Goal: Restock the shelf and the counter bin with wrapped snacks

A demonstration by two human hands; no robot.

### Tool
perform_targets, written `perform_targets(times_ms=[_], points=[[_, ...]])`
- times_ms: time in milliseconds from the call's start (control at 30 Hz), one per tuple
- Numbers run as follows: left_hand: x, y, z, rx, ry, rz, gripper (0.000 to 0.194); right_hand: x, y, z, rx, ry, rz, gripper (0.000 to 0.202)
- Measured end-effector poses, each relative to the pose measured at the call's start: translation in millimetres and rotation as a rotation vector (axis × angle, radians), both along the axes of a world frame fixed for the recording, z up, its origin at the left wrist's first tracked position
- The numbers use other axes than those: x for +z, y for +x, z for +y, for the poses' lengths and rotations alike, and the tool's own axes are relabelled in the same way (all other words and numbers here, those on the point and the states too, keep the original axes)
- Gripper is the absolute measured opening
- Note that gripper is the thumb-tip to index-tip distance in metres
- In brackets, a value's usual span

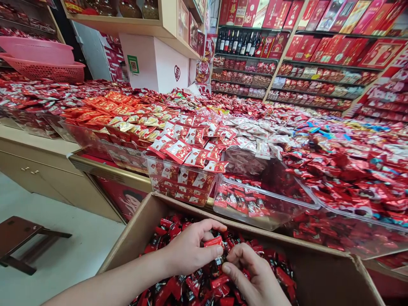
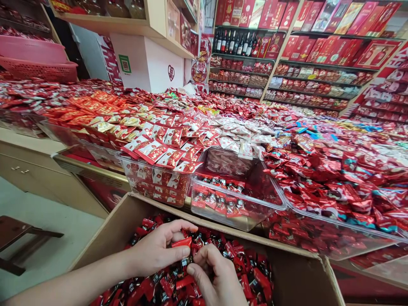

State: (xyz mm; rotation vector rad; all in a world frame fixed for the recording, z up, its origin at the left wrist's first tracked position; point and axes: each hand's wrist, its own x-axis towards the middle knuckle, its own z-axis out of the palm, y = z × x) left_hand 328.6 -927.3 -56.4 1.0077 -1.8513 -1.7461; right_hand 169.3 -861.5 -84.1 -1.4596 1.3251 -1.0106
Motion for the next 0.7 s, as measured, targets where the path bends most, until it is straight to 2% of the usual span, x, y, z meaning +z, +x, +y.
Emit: perform_targets(times_ms=[167, 400, 500, 600, 700], points=[[0.8, -2, 0, 0.046, -0.027, -0.027, 0.033, 0.5, -2, -1, 0.024, 0.011, 0.049, 0.024], [-1.8, -1, 0, 0.027, -0.013, -0.01, 0.037, -0.3, -3, -2, 0.032, -0.016, 0.111, 0.021], [-1.7, 0, -2, 0.074, -0.076, -0.008, 0.033, 2.1, -5, -3, 0.051, -0.051, 0.163, 0.019], [-1.4, 1, -7, 0.136, -0.057, 0.005, 0.037, 20.5, -12, 1, 0.08, -0.107, 0.272, 0.019], [-2.0, 3, -13, 0.148, -0.016, 0.028, 0.039, 60.0, -26, 1, 0.069, -0.22, 0.324, 0.017]])
